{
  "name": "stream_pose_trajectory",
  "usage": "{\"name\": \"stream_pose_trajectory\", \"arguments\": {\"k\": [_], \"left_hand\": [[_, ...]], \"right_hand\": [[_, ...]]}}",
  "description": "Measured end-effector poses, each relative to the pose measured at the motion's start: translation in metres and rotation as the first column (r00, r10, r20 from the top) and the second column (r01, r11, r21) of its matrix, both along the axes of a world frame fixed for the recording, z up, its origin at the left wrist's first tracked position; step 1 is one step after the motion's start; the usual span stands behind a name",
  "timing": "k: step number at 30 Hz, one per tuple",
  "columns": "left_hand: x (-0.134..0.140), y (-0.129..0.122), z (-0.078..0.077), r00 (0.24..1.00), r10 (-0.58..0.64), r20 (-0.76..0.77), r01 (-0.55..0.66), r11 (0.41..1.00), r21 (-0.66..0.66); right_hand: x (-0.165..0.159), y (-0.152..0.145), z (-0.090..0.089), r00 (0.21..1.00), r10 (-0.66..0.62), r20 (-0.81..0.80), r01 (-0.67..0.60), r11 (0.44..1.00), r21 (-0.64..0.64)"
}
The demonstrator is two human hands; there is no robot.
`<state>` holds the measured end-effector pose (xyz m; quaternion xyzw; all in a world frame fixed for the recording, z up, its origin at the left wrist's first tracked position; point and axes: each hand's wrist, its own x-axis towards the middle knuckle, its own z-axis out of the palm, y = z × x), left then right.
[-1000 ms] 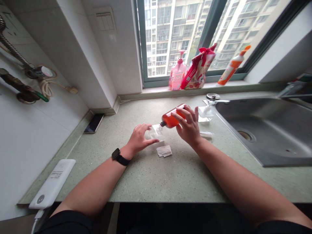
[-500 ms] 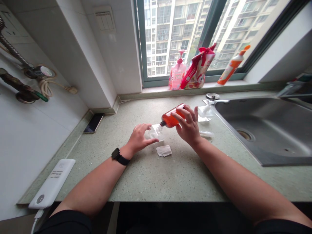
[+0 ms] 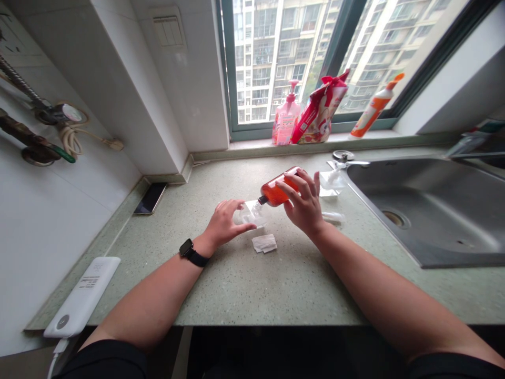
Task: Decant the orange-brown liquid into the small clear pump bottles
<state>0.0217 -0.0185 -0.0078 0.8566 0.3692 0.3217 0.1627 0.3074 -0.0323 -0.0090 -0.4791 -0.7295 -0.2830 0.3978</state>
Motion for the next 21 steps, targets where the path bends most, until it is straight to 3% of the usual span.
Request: {"name": "stream_pose_trajectory", "arguments": {"k": [21], "left_hand": [[0.0003, 0.0008, -0.0003, 1.000, -0.009, 0.005, 0.009, 1.000, -0.004]], "right_hand": [[0.0007, -0.0011, 0.0021, 1.000, 0.020, 0.017, -0.021, 0.999, 0.025]]}}
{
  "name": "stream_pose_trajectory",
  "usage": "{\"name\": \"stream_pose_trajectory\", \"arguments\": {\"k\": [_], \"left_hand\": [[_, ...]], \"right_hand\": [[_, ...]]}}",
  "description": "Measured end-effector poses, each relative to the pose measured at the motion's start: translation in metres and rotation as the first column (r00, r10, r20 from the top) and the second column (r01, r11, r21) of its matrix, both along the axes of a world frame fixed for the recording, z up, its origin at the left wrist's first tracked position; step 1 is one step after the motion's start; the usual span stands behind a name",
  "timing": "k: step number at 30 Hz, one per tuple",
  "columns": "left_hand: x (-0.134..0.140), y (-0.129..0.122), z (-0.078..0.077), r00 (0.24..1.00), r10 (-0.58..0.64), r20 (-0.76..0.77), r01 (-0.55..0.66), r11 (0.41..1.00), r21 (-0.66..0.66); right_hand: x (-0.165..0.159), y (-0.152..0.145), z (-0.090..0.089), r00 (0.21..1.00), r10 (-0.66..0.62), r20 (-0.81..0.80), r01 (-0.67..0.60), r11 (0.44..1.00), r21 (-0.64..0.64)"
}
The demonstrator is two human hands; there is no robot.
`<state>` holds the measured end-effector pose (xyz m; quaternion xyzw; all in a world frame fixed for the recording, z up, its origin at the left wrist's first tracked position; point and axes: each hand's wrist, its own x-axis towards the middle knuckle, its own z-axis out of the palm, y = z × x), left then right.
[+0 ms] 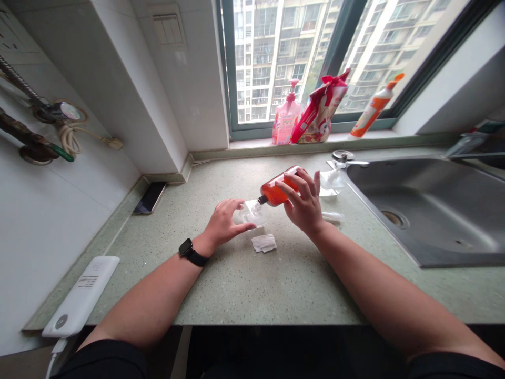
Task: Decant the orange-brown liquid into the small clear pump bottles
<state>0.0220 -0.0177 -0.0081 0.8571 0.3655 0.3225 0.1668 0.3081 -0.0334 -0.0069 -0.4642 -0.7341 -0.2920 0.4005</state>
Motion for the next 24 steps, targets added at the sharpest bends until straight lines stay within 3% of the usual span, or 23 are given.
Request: {"name": "stream_pose_trajectory", "arguments": {"k": [24], "left_hand": [[0.0003, -0.0016, 0.0017, 1.000, 0.007, -0.003, -0.007, 1.000, 0.009]], "right_hand": [[-0.0003, 0.0005, -0.0006, 1.000, -0.025, -0.005, 0.025, 0.999, -0.023]]}}
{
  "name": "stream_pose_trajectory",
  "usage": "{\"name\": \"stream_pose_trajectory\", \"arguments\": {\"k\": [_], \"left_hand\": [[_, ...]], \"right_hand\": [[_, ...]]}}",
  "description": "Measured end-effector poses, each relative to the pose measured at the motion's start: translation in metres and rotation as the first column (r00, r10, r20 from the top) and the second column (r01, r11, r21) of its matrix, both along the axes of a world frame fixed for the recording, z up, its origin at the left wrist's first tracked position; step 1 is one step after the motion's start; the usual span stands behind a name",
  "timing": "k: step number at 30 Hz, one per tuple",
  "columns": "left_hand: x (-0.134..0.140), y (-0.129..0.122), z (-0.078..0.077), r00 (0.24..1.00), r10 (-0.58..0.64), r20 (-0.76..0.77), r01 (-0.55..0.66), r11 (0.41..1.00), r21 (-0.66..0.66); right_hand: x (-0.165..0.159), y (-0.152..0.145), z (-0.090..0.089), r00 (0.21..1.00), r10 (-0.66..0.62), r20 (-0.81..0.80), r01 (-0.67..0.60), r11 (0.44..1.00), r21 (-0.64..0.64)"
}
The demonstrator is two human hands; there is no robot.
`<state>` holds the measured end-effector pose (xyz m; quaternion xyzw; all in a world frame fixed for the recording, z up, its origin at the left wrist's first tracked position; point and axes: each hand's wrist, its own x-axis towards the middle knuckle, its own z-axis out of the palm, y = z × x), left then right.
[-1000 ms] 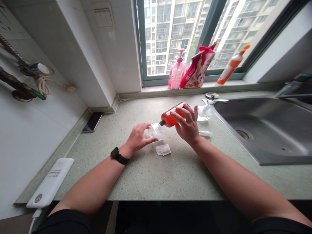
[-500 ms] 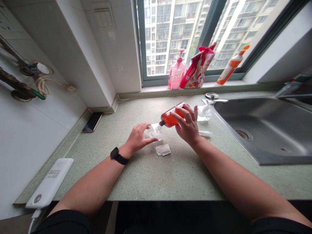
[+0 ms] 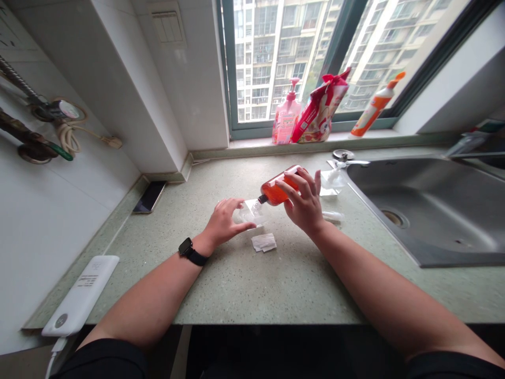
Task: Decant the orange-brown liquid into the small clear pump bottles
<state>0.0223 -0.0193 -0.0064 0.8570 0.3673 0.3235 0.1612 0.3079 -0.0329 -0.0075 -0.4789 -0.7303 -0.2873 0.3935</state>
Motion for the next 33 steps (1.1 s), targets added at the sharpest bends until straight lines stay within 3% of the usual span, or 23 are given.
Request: {"name": "stream_pose_trajectory", "arguments": {"k": [12, 33], "left_hand": [[0.0002, -0.0002, -0.0002, 1.000, 0.011, 0.001, -0.011, 1.000, -0.001], [0.0015, -0.0015, -0.0004, 1.000, 0.010, 0.011, -0.011, 1.000, 0.006]], "right_hand": [[0.0003, 0.0015, -0.0005, 0.999, 0.040, -0.011, -0.040, 0.999, 0.033], [0.0025, -0.0011, -0.0002, 0.999, -0.005, 0.033, 0.004, 1.000, 0.018]]}}
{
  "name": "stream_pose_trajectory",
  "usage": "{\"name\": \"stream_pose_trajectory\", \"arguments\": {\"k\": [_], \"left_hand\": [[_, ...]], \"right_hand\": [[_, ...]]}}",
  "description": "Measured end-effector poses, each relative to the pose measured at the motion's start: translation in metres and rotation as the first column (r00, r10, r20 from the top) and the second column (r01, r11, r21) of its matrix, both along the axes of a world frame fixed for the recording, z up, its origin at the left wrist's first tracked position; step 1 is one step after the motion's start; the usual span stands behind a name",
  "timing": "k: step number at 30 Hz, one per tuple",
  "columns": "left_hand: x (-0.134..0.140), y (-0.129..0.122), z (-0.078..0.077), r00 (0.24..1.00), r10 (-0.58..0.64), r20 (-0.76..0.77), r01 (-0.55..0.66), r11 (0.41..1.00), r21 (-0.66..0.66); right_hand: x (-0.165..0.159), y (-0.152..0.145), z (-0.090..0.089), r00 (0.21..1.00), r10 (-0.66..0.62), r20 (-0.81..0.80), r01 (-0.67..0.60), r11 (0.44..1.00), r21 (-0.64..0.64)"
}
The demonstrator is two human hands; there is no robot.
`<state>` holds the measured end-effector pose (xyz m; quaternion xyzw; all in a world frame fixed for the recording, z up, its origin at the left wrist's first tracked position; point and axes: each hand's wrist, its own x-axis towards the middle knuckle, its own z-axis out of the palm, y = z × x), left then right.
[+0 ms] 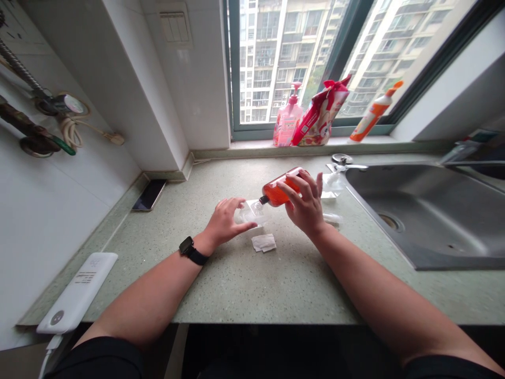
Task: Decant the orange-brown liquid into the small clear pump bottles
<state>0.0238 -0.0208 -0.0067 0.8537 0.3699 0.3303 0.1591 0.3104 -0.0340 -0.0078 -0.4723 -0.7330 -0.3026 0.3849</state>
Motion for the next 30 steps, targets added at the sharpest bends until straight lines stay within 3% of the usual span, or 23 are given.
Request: {"name": "stream_pose_trajectory", "arguments": {"k": [17, 30], "left_hand": [[0.0000, -0.0018, 0.0016, 1.000, 0.012, -0.017, -0.012, 1.000, -0.006], [-0.0003, -0.0014, 0.0018, 1.000, 0.010, -0.009, -0.010, 1.000, -0.004]], "right_hand": [[-0.0006, -0.0006, 0.0021, 1.000, 0.009, 0.019, -0.009, 0.999, 0.042], [0.0005, -0.0010, 0.0016, 1.000, -0.012, 0.014, 0.012, 1.000, -0.020]]}}
